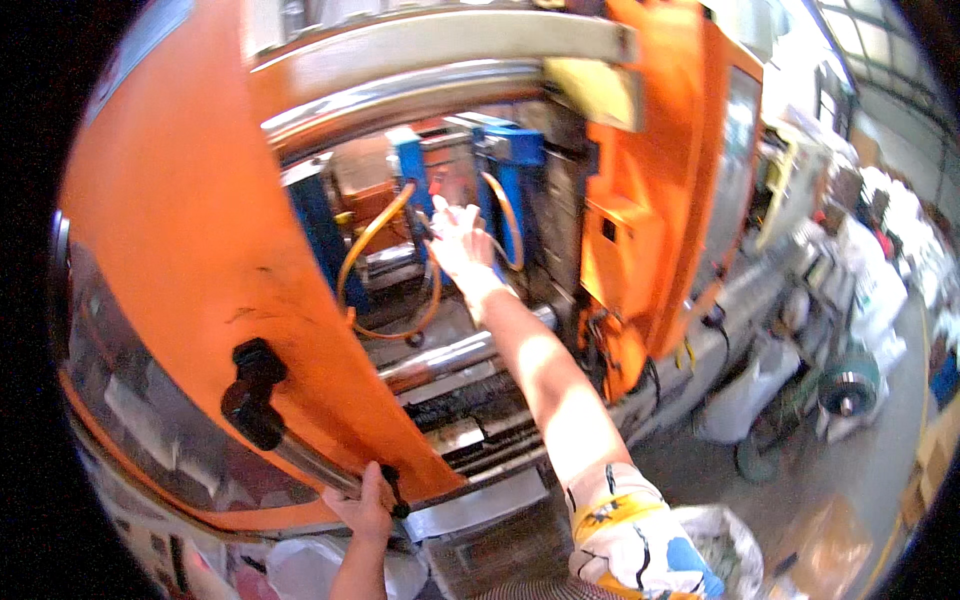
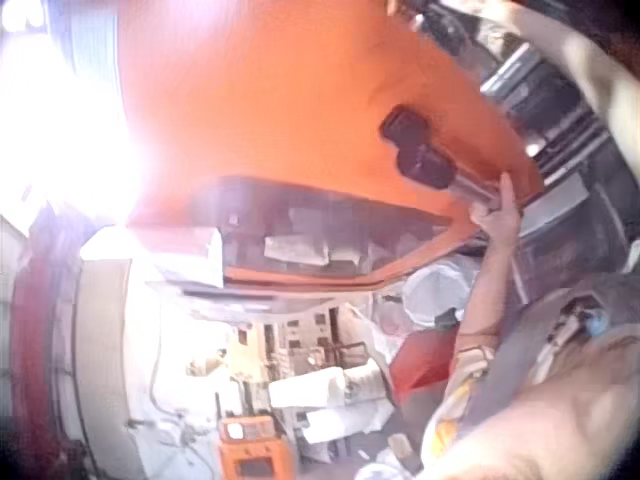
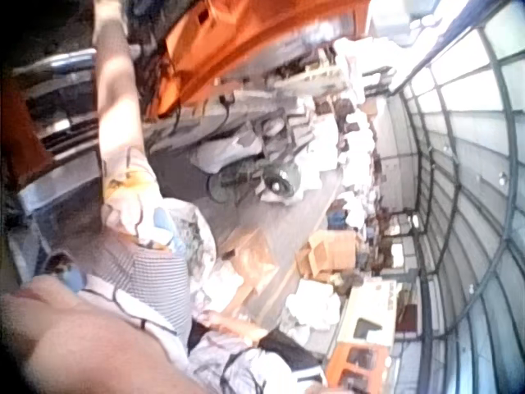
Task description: The person operates an injection molding machine by opening the door, inserting white plastic parts into the mold, and closing the door. They also use scissors to trim excess plastic from the parts and spray lubricant into the machine. Another person is seen working nearby.
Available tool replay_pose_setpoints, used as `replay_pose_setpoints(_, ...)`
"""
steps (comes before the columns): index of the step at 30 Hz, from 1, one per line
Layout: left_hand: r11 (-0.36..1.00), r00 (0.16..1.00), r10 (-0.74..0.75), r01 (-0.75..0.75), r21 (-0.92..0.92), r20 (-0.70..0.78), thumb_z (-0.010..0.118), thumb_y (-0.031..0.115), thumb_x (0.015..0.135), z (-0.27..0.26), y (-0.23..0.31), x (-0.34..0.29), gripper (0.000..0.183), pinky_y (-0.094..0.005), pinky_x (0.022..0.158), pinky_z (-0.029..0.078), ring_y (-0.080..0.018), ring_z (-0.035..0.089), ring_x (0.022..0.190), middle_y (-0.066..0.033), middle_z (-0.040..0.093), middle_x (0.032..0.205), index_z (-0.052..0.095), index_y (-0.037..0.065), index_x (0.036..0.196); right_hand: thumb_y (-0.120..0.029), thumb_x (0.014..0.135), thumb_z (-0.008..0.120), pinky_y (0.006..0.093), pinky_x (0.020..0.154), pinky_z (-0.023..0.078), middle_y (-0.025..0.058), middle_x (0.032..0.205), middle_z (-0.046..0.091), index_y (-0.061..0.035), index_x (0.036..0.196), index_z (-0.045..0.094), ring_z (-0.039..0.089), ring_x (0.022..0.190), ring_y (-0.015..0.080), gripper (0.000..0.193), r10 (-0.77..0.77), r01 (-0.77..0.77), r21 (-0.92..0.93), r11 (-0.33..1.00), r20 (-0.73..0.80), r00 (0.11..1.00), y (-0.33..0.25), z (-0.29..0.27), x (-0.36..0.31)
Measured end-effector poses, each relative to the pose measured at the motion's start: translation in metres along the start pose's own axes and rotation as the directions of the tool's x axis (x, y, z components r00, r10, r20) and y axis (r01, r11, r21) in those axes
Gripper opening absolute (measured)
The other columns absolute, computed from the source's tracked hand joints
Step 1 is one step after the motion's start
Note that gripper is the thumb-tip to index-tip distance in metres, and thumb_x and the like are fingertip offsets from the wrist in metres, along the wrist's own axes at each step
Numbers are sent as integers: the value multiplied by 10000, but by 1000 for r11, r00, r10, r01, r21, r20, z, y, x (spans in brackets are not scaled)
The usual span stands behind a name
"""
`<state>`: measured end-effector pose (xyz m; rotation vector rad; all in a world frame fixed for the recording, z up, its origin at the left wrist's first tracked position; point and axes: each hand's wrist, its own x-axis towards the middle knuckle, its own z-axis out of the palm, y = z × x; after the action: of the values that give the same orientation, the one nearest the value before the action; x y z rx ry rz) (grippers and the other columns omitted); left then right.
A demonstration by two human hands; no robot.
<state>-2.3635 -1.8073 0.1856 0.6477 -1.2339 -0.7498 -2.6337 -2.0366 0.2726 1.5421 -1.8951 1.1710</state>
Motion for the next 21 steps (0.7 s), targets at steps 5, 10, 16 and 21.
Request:
replay_pose_setpoints(5, 993, 992, -113, 112, 26, 50, 570, 94, 871, -7, -1, -4, 314, -255, 317, 274, -87, 353, 330, -13, 405, 442, 403, 76, 606, -240, 713, 702, 434, 699, 511, 181, 1035, 464, -161, 1364, 309, 579, 843, 366, 764, -101, 304, 488, 818, -399, 911, -17, -57, -82)
replay_pose_setpoints(10, 997, 995, -73, 70, 44, 70, 555, 135, 897, 1, -4, -3, 325, -270, 311, 256, -88, 308, 324, -10, 364, 440, 399, 90, 616, -190, 640, 783, 388, 926, 410, 173, 1223, 450, -74, 1410, 154, 523, 1035, 256, 1001, 35, 330, 764, 554, -417, 908, 35, -145, -201)
replay_pose_setpoints(16, 981, 996, -91, 91, 172, -7, 551, 196, 908, -5, -1, 1, 322, -281, 315, 229, -92, 254, 328, -5, 321, 438, 413, 102, 633, -175, 700, 720, 361, 836, 473, 151, 1258, 436, -141, 1443, 88, 549, 973, 221, 976, 319, 204, 942, 267, -286, 903, 179, -227, -211)
replay_pose_setpoints(21, 943, 983, -75, 125, 308, -168, 579, 210, 888, 11, 0, -1, 302, -281, 355, 227, -93, 238, 353, 11, 292, 438, 426, 103, 651, -87, 651, 742, 318, 870, 449, 98, 1208, 496, -154, 1451, 108, 540, 1000, 179, 1024, 338, -79, 929, 361, -52, 940, 284, -260, -172)
